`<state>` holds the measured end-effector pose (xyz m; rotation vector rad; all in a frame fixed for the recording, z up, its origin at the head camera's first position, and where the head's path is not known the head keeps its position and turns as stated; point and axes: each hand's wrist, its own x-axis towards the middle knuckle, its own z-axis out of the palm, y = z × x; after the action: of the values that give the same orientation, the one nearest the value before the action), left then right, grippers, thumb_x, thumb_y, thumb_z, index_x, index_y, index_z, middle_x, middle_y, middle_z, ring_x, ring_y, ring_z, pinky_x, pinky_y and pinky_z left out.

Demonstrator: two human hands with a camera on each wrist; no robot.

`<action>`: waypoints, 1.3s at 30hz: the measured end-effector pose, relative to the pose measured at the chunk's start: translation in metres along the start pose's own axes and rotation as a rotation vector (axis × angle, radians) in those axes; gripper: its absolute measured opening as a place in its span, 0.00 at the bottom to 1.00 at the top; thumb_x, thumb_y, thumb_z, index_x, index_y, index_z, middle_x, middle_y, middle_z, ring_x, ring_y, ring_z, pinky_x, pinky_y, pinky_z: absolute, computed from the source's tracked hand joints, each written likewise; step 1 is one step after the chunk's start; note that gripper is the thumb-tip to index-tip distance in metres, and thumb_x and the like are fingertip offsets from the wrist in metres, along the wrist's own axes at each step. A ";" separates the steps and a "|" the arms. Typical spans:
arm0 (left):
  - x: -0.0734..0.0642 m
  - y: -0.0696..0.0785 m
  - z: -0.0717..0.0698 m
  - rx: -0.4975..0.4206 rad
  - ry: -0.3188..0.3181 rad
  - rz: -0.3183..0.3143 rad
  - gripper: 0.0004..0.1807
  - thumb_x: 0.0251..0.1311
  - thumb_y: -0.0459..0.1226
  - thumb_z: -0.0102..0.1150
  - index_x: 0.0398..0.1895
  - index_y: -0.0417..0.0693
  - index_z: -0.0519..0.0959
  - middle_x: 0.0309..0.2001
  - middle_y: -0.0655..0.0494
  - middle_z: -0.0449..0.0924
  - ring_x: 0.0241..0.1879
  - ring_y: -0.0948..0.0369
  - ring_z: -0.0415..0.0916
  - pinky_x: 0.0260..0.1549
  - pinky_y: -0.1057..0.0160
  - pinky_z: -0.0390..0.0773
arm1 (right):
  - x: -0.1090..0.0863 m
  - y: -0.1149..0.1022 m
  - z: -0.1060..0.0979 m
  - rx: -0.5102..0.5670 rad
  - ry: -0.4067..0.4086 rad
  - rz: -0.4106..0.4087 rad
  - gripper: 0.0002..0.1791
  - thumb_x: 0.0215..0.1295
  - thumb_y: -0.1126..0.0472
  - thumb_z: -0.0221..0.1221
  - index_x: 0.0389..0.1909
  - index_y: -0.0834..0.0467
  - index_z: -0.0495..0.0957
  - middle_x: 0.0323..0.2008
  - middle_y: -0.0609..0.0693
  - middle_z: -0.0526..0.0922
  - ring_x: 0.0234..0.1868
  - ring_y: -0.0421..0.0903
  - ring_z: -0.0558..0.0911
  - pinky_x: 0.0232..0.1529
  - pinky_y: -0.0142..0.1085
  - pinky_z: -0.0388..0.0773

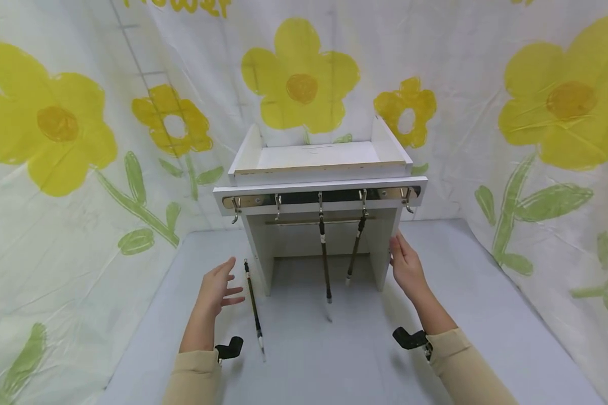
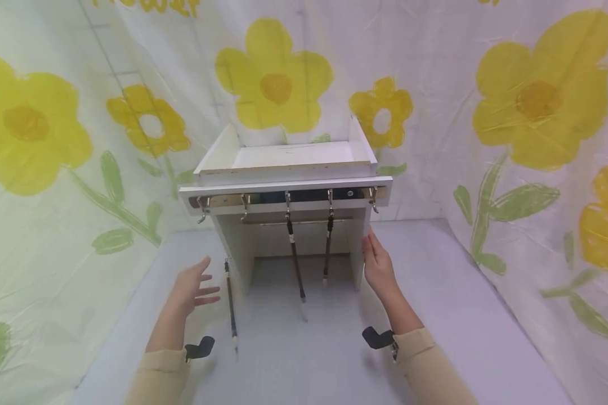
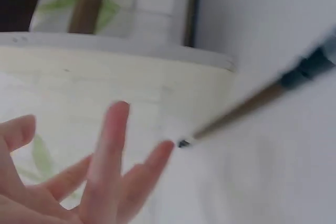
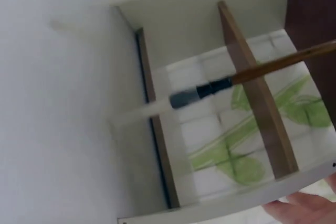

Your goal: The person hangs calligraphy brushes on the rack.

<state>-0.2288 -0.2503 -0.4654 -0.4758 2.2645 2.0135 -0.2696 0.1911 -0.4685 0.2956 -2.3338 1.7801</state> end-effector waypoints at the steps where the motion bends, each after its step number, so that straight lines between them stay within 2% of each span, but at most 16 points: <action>1: 0.000 -0.004 -0.002 0.011 -0.002 -0.010 0.44 0.71 0.63 0.48 0.79 0.45 0.55 0.75 0.30 0.53 0.64 0.30 0.70 0.39 0.51 0.88 | 0.001 0.000 0.000 0.001 0.000 -0.002 0.33 0.81 0.39 0.36 0.81 0.45 0.47 0.80 0.55 0.52 0.76 0.63 0.60 0.65 0.61 0.68; 5: 0.001 -0.024 -0.002 0.032 -0.016 -0.038 0.40 0.73 0.55 0.52 0.79 0.45 0.56 0.76 0.31 0.51 0.65 0.31 0.68 0.38 0.51 0.88 | 0.002 0.001 0.001 0.011 0.002 -0.002 0.33 0.81 0.40 0.36 0.81 0.45 0.47 0.80 0.56 0.52 0.76 0.63 0.60 0.66 0.61 0.67; 10: 0.002 -0.040 0.003 0.096 0.022 -0.064 0.40 0.69 0.48 0.61 0.78 0.45 0.57 0.75 0.31 0.55 0.64 0.33 0.69 0.37 0.50 0.88 | 0.000 0.004 0.002 0.012 0.003 0.018 0.33 0.81 0.41 0.36 0.81 0.46 0.47 0.79 0.57 0.53 0.76 0.64 0.60 0.66 0.61 0.67; 14: 0.003 -0.045 0.011 0.172 0.034 -0.068 0.42 0.64 0.42 0.67 0.78 0.43 0.58 0.77 0.32 0.51 0.66 0.32 0.66 0.37 0.51 0.87 | -0.003 0.004 0.004 -0.003 0.012 0.026 0.34 0.81 0.41 0.36 0.81 0.48 0.47 0.79 0.60 0.54 0.75 0.65 0.61 0.65 0.62 0.69; 17: 0.004 -0.047 0.020 0.267 0.060 -0.059 0.43 0.60 0.38 0.70 0.76 0.42 0.61 0.76 0.30 0.53 0.64 0.32 0.69 0.35 0.53 0.88 | -0.003 0.003 0.003 -0.009 0.020 0.018 0.34 0.82 0.41 0.36 0.81 0.49 0.48 0.79 0.61 0.54 0.74 0.66 0.62 0.64 0.62 0.69; 24: 0.014 -0.049 0.034 0.500 0.159 -0.012 0.41 0.50 0.29 0.72 0.70 0.33 0.67 0.64 0.25 0.68 0.45 0.41 0.81 0.28 0.60 0.86 | -0.001 0.002 0.000 -0.005 0.007 0.026 0.31 0.83 0.46 0.36 0.81 0.47 0.47 0.79 0.59 0.54 0.74 0.66 0.62 0.65 0.61 0.69; 27: 0.016 -0.050 0.034 0.561 0.167 0.011 0.30 0.48 0.27 0.69 0.58 0.27 0.74 0.51 0.26 0.77 0.33 0.48 0.81 0.25 0.61 0.83 | -0.002 -0.004 -0.001 0.004 -0.002 0.035 0.30 0.84 0.49 0.36 0.82 0.49 0.47 0.79 0.60 0.53 0.75 0.66 0.62 0.65 0.62 0.68; 30: 0.016 -0.050 0.032 0.548 0.155 0.012 0.18 0.48 0.27 0.68 0.43 0.27 0.76 0.38 0.33 0.80 0.25 0.53 0.81 0.24 0.61 0.83 | -0.007 -0.019 -0.002 0.014 -0.005 0.038 0.30 0.84 0.52 0.36 0.81 0.53 0.47 0.78 0.63 0.53 0.74 0.67 0.62 0.65 0.62 0.68; 32: 0.015 -0.049 0.031 0.531 0.144 0.011 0.16 0.49 0.28 0.67 0.40 0.27 0.76 0.37 0.33 0.79 0.24 0.54 0.82 0.25 0.61 0.84 | -0.010 -0.029 -0.002 0.013 -0.005 0.041 0.30 0.84 0.53 0.36 0.81 0.55 0.47 0.78 0.64 0.53 0.74 0.67 0.61 0.65 0.62 0.68; 36: 0.012 -0.047 0.027 0.428 0.123 -0.030 0.27 0.53 0.28 0.65 0.57 0.25 0.74 0.51 0.24 0.76 0.29 0.51 0.85 0.32 0.57 0.87 | -0.013 -0.039 -0.001 0.013 -0.015 0.055 0.31 0.84 0.51 0.35 0.81 0.56 0.45 0.78 0.64 0.52 0.75 0.68 0.60 0.66 0.63 0.66; 39: 0.010 -0.046 0.023 0.338 0.096 -0.055 0.34 0.57 0.27 0.63 0.68 0.30 0.67 0.62 0.24 0.67 0.38 0.47 0.85 0.35 0.56 0.87 | -0.013 -0.038 0.000 0.026 -0.020 0.056 0.31 0.84 0.51 0.35 0.81 0.56 0.44 0.79 0.64 0.50 0.75 0.68 0.59 0.67 0.63 0.65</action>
<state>-0.2291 -0.2340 -0.5152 -0.6041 2.5463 1.5673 -0.2464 0.1820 -0.4363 0.2554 -2.3568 1.8429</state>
